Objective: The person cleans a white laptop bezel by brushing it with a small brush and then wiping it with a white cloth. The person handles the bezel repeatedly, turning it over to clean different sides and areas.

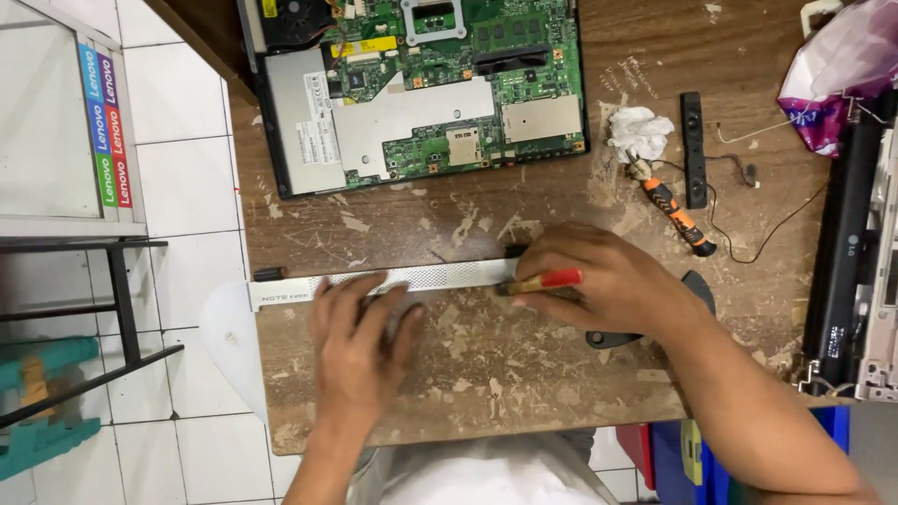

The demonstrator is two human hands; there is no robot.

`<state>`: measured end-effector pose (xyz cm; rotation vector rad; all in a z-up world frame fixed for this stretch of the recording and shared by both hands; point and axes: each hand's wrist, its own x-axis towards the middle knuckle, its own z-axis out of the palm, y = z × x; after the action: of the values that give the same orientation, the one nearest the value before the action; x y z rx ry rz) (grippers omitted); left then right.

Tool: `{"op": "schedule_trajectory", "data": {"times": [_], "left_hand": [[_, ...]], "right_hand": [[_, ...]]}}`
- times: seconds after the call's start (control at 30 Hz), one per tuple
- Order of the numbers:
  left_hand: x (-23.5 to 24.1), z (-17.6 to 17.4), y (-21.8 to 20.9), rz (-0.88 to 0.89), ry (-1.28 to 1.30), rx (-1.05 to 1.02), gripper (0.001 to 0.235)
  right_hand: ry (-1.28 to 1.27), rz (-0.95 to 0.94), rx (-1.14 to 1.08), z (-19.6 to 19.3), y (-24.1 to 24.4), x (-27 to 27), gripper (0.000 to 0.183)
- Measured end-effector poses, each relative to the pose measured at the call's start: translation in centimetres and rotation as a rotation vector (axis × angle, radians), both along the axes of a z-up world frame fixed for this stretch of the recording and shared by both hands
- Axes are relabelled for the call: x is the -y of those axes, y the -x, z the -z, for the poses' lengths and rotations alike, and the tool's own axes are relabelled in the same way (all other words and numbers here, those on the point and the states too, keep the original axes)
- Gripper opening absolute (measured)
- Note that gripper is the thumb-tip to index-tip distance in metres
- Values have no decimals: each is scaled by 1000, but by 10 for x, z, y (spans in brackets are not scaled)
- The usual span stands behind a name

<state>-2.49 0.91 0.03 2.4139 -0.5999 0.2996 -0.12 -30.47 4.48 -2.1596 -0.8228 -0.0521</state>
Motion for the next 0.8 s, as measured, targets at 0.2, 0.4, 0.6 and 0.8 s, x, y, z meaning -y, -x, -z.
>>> {"op": "schedule_trajectory", "data": {"times": [0.2,0.4,0.6,0.8], "left_hand": [[-17,-2,-9,-71,-75,46,34],[19,6,-17,3,-69,37,37],[45,4,-25,103,-67,20,37],[47,7,-29,116,-77,11,36]], "right_hand": [[59,-122,82,-1,-1,2,13],[63,-128,122,-4,0,6,8],[82,-45,160,-4,2,11,11],[133,-13,109,-3,2,16,10]]}}
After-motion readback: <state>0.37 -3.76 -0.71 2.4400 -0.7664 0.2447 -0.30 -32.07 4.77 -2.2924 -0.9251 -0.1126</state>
